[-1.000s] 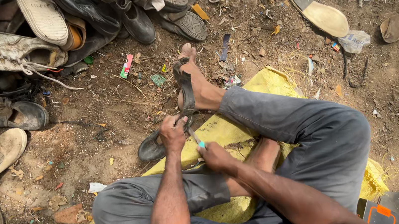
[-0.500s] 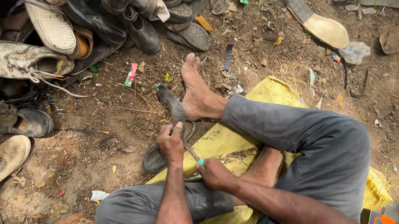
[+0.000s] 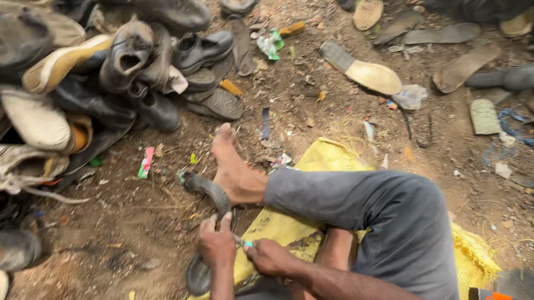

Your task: The person uses a small knife to trim and repair various shoes and sandals while sitting on the ground, handling a black sandal, a white sneaker, and a grey slip-on one at a time.

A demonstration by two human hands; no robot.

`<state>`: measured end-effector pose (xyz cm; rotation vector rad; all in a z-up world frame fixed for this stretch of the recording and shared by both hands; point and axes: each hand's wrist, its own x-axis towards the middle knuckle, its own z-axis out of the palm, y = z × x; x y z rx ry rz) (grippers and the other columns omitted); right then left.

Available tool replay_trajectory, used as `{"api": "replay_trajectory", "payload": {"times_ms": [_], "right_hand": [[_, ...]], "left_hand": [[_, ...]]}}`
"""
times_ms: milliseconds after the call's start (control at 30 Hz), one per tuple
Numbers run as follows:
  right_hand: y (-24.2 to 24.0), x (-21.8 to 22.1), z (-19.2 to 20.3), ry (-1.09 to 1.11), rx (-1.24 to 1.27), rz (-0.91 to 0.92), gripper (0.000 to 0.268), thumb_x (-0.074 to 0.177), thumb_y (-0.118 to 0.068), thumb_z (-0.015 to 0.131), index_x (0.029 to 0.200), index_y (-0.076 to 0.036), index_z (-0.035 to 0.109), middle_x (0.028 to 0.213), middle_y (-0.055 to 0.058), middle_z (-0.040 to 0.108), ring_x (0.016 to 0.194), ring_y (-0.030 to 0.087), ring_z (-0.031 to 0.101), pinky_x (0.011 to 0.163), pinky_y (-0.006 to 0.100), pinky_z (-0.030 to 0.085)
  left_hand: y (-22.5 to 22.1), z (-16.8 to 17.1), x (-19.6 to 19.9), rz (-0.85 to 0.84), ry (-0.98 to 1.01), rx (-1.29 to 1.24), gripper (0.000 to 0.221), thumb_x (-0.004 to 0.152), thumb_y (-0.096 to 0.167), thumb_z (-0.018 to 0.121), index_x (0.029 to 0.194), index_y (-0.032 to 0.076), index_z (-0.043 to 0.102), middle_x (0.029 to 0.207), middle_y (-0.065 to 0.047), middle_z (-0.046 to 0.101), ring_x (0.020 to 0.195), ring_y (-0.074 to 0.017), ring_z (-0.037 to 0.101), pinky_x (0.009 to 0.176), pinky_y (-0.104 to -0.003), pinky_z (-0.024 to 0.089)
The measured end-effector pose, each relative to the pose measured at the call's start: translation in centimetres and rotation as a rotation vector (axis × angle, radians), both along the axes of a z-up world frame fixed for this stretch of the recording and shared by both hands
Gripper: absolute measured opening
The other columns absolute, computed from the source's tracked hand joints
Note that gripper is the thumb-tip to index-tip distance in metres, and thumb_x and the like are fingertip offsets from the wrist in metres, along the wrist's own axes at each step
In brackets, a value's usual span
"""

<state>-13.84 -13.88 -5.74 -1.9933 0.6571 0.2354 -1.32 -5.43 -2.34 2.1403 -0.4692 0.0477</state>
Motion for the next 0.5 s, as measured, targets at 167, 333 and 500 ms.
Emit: {"api": "replay_trajectory", "payload": {"times_ms": [167,333,500], "right_hand": [[-0.4,0.3,1.4,0.066,0.027,0.037,0.044,0.104,-0.041,0.046,0.096,-0.002,0.066,0.091,0.028,0.069,0.089,0.045,0.067,0.082,0.052,0.049],[-0.6,1.5,0.0,-0.032,-0.058,0.018,0.042,0.103,-0.041,0.048,0.110,-0.001,0.058,0.101,0.031,0.065,0.098,0.051,0.062,0.085,0.056,0.049],[-1.4,2.1,-0.9,-0.103,-0.081,0.108,0.044,0.102,-0.041,0.049,0.101,0.001,0.060,0.095,0.030,0.068,0.095,0.048,0.066,0.084,0.054,0.050]], "left_hand": [[2.3,2.9,-0.2,-0.235,0.013,0.490,0.032,0.084,0.032,0.077,0.092,0.001,0.072,0.099,-0.018,0.070,0.101,-0.0382,0.062,0.092,-0.048,0.048],[4.4,2.8,0.8,-0.415,-0.004,0.385,0.024,0.086,0.025,0.074,0.093,0.002,0.069,0.099,-0.019,0.068,0.099,-0.0400,0.061,0.088,-0.049,0.048],[5.0,3.1,0.9,-0.425,0.022,0.383,0.023,0.091,0.027,0.070,0.094,0.004,0.071,0.098,-0.015,0.069,0.099,-0.0361,0.062,0.089,-0.047,0.048]]}}
